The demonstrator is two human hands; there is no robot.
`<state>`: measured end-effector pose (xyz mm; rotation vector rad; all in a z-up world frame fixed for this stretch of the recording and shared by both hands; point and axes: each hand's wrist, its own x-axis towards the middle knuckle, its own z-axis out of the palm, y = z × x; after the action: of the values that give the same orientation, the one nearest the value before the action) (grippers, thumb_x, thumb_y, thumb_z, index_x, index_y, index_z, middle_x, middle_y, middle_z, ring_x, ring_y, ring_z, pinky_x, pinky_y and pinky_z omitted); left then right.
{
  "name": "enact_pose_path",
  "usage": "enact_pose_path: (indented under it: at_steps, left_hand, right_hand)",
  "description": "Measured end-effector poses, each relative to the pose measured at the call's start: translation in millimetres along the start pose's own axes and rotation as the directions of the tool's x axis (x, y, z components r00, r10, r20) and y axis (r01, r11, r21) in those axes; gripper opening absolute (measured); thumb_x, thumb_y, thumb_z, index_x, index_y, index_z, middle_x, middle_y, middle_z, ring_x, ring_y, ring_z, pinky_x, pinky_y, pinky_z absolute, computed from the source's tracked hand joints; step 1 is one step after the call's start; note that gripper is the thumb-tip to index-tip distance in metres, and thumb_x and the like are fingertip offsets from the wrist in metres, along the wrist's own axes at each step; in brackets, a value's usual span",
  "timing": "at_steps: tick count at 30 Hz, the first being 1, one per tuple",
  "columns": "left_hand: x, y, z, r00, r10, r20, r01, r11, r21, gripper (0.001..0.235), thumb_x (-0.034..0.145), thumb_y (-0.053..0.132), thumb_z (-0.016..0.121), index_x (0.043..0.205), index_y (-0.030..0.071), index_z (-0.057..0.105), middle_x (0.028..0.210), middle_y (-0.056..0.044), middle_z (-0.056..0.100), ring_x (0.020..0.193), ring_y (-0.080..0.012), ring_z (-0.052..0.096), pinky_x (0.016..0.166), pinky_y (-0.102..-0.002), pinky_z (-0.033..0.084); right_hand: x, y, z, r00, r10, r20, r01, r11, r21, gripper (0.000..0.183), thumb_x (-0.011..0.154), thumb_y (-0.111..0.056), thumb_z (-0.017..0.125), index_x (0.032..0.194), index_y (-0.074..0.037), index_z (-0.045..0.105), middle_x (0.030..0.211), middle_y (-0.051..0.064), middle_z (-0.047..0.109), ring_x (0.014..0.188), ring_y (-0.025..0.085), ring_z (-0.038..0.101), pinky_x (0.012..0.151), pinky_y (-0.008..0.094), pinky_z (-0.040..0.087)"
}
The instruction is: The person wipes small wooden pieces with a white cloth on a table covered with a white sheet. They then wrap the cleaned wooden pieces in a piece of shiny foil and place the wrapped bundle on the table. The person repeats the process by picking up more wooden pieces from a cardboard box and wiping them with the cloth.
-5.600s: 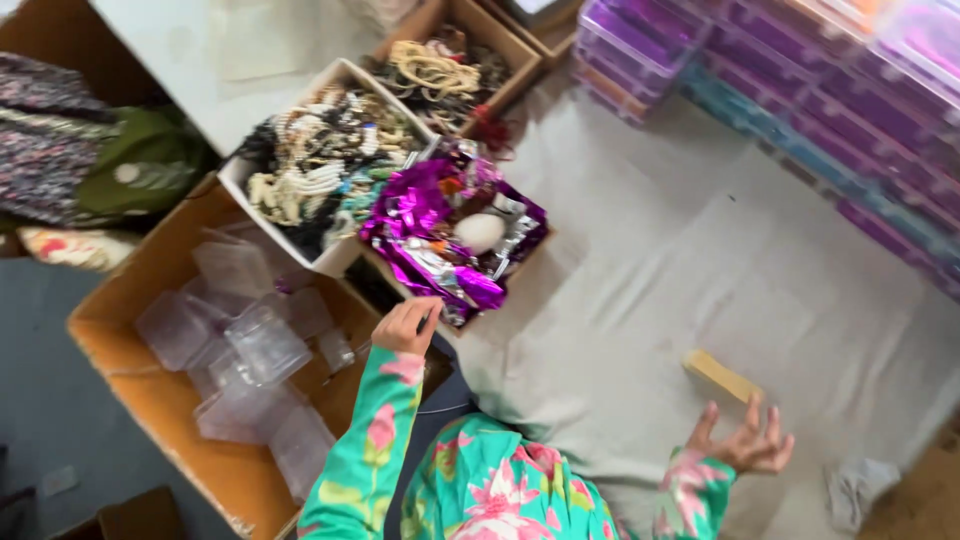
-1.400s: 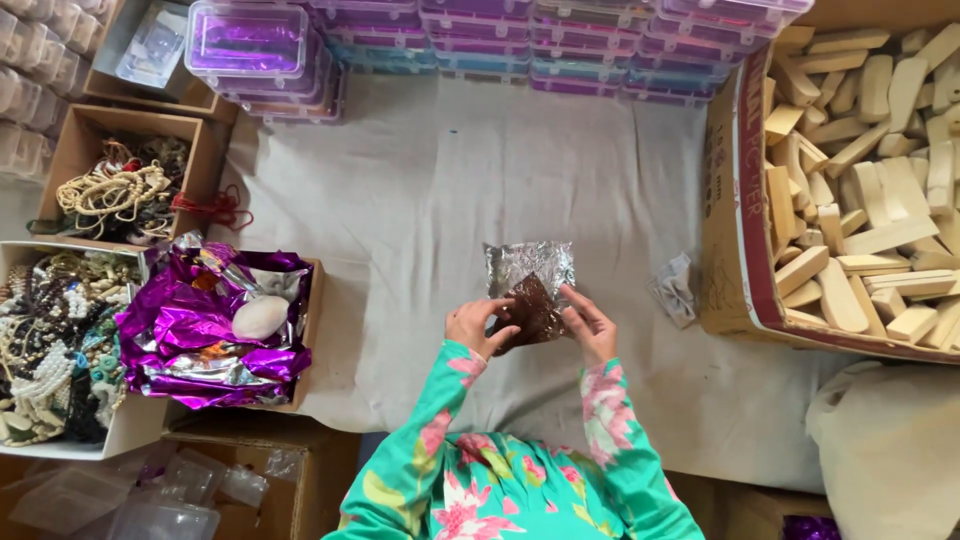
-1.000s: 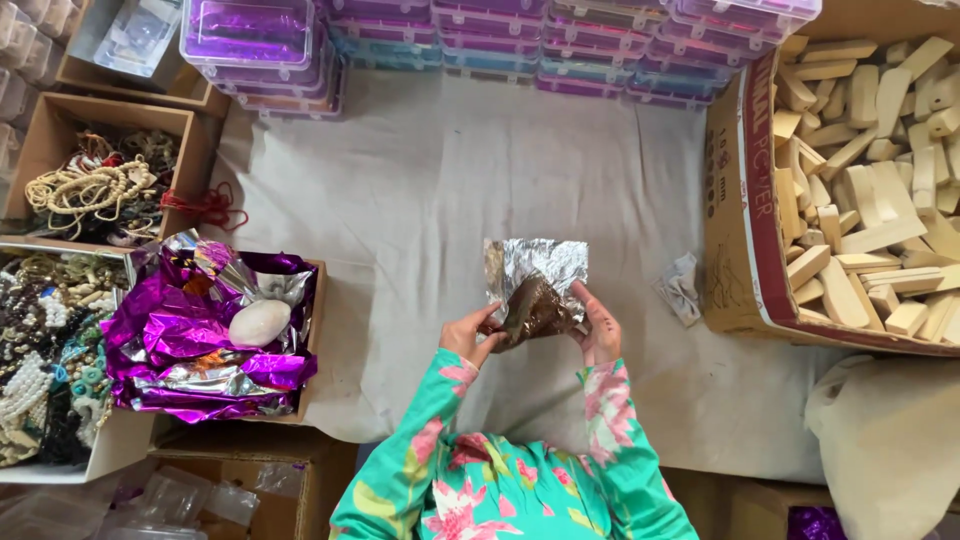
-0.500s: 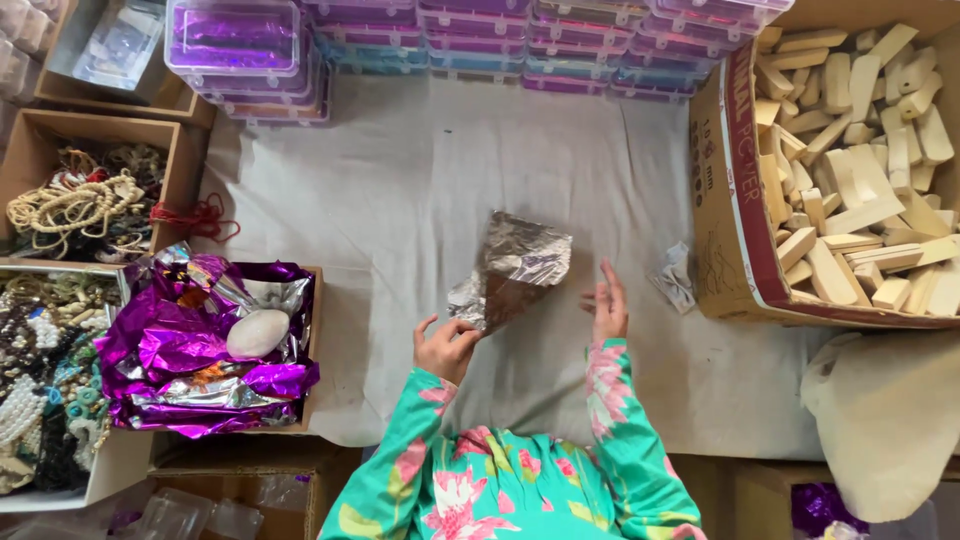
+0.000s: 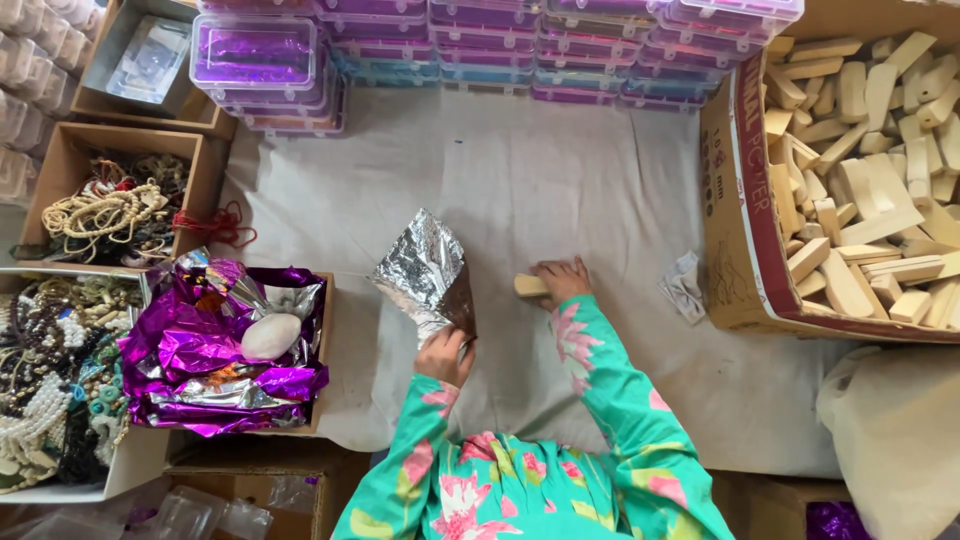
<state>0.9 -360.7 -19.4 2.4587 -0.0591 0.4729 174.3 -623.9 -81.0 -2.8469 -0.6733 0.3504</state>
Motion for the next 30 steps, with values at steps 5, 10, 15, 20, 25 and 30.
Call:
enact_pose_path:
  at_steps: [5,10,15,20,25,30]
  left_hand:
    - [2,-6,45,0.992,-0.016,0.129,0.014,1.0,0.019,0.021,0.08,0.024,0.077,0.097,0.015,0.069,0.101,-0.008,0.069,0.085,-0.0315,0.068,0.071,-0.044,0.056]
    - [29,-3,91,0.93,0.114,0.348,-0.132,0.991,0.03,0.014,0.092,0.022,0.069,0.103,0.015,0.063,0.101,-0.006,0.068,0.074,-0.0309,0.07,0.062,-0.042,0.056]
    - [21,-7,159,0.902,0.213,0.376,-0.253,0.965,0.062,0.013,0.099,0.017,0.06,0.111,0.012,0.061,0.113,-0.007,0.067,0.083,-0.0268,0.072,0.067,-0.041,0.057]
    - [6,6,148,0.879,0.343,0.33,-0.401,0.908,0.124,0.04,0.095,0.018,0.059,0.136,0.015,0.057,0.149,-0.014,0.056,0.136,-0.0295,0.058,0.108,-0.045,0.05]
    - [17,21,101,0.813,0.32,0.486,-0.404,0.911,0.077,0.078,0.088,0.047,0.062,0.156,0.016,0.043,0.164,-0.011,0.04,0.154,-0.0255,0.026,0.12,-0.064,0.01]
    - [30,23,83,0.71,0.228,0.666,-0.233,0.969,-0.083,0.078,0.09,0.065,0.06,0.149,0.015,0.049,0.162,-0.01,0.038,0.156,-0.0284,0.023,0.126,-0.062,0.006]
  right_hand:
    - [-27,3,7,0.997,-0.031,-0.074,0.029,0.999,-0.03,0.065,0.066,-0.022,0.086,0.126,-0.026,0.064,0.121,-0.003,0.062,0.122,0.019,0.057,0.12,0.052,0.032]
    - [-87,1,11,0.972,0.104,-0.213,-0.098,0.994,0.04,0.056,0.066,-0.027,0.088,0.119,-0.026,0.067,0.113,-0.003,0.064,0.111,0.022,0.062,0.093,0.043,0.049]
    - [-127,3,-2,0.953,0.201,-0.226,-0.174,0.976,0.133,0.053,0.064,-0.03,0.089,0.114,-0.025,0.071,0.106,-0.002,0.068,0.103,0.024,0.066,0.088,0.044,0.052]
    - [-124,-10,-45,0.867,0.437,-0.241,-0.297,0.84,0.454,0.049,0.066,-0.035,0.092,0.105,-0.014,0.073,0.104,0.005,0.071,0.095,0.031,0.069,0.081,0.044,0.055]
    - [-79,-66,-85,0.874,0.228,-0.429,0.01,0.875,0.484,0.048,0.07,-0.031,0.09,0.11,-0.01,0.072,0.109,0.008,0.071,0.101,0.032,0.069,0.085,0.042,0.057]
    - [-14,-45,-21,0.934,0.104,-0.342,-0.001,0.957,0.289,0.053,0.072,-0.033,0.089,0.118,-0.013,0.071,0.115,0.006,0.071,0.106,0.032,0.066,0.087,0.045,0.055]
